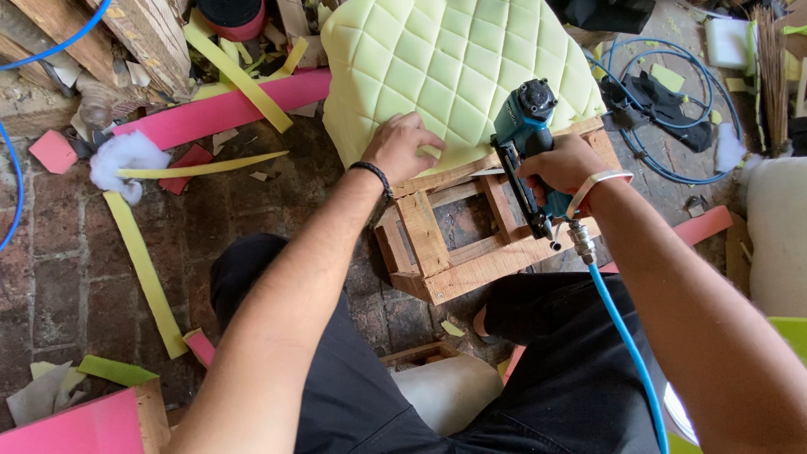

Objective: The person fits a quilted yellow foam cover over a wooden chair frame, pulls and smooths the edges, and uses a pneumatic staple gun to secure the cover to the frame. The person also briefly measures the frame with a tape measure.

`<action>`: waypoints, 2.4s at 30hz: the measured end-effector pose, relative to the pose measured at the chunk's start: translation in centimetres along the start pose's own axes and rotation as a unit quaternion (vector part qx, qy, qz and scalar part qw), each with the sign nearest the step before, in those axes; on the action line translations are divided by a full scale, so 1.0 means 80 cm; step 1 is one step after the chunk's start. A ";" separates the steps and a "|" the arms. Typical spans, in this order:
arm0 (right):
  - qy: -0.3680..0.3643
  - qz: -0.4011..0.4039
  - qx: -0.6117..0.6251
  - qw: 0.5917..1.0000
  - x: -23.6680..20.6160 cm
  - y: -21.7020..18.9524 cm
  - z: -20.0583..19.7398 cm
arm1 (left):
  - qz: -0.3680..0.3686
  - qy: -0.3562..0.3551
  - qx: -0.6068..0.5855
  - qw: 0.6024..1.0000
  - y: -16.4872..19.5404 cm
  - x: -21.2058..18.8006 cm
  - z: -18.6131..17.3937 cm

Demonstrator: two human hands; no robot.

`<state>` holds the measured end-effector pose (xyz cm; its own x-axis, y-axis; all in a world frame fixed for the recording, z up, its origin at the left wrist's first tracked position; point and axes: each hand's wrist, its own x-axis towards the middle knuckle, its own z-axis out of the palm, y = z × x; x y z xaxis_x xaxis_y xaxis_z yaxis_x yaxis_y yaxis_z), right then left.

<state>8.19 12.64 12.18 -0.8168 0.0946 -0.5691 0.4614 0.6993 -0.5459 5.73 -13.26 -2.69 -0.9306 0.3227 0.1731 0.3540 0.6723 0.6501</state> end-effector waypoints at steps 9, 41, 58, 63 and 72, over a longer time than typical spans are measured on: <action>-0.069 -0.022 0.063 0.995 -0.036 -0.016 0.054 | 0.010 0.030 0.027 0.999 0.003 -0.006 0.005; -0.079 -0.023 0.054 0.995 -0.056 -0.045 0.123 | -0.068 0.021 -0.074 0.995 -0.030 -0.058 -0.045; -0.063 -0.003 -0.062 0.996 -0.077 -0.071 0.137 | -0.104 -0.003 -0.052 0.993 -0.025 -0.051 -0.046; -0.072 -0.017 -0.030 0.997 -0.082 -0.065 0.128 | -0.089 0.042 -0.093 0.991 -0.021 -0.056 -0.051; -0.015 -0.033 0.282 0.959 -0.042 0.051 0.049 | -0.132 0.061 -0.053 0.988 -0.031 -0.045 -0.034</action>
<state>14.18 12.40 9.44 -0.8443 0.0369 -0.5345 0.5297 0.2076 -0.8224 7.90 -17.92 -2.89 -0.9958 0.0583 0.0712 0.0920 0.6464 0.7575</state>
